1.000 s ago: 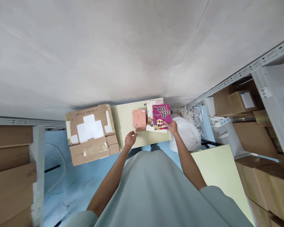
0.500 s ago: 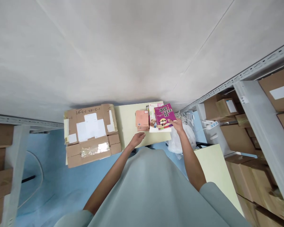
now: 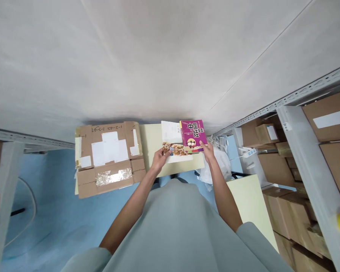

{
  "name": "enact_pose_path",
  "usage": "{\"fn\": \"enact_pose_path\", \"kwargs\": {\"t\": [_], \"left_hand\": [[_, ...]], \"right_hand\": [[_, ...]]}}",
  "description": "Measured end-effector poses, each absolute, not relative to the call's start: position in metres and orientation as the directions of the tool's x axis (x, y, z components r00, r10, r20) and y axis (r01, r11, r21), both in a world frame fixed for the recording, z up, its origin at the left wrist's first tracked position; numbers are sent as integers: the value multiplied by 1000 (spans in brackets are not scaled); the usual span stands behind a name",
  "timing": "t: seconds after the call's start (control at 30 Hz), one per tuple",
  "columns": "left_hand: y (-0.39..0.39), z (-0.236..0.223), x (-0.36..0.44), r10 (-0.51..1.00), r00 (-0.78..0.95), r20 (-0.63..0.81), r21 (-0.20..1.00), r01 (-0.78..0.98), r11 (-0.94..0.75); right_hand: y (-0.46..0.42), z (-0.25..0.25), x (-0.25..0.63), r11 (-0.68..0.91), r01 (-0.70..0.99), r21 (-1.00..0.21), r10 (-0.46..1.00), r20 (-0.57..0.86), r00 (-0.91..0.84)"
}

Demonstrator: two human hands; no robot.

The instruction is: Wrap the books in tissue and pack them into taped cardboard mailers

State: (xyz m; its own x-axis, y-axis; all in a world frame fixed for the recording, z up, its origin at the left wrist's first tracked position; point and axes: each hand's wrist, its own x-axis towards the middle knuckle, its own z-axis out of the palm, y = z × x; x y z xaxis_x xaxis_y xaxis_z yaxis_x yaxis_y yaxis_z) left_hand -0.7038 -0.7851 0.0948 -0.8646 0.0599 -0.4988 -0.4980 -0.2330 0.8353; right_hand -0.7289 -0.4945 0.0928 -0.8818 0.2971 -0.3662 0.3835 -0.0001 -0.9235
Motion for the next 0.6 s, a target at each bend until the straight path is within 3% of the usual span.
{"fn": "enact_pose_path", "kwargs": {"t": [0.17, 0.3, 0.37, 0.5, 0.6], "left_hand": [[-847, 105, -694, -20, -861, -508, 845, -494, -202], [-878, 115, -685, -10, -857, -515, 827, -494, -266], [-889, 117, -683, 1, -862, -506, 832, -489, -262], [-919, 107, -683, -8, -873, -488, 852, -474, -224], [-951, 83, -690, -62, -898, -435, 895, -425, -133]], "right_hand": [[-507, 72, -769, 270, 456, -848, 406, -330, -852], [-540, 77, -777, 335, 401, -853, 345, -285, -894], [-570, 81, -770, 324, 370, -871, 181, -327, -928], [-639, 81, -756, 223, 411, -884, -344, -466, -815], [-687, 70, -759, 204, 420, -884, -455, -465, -759]]}}
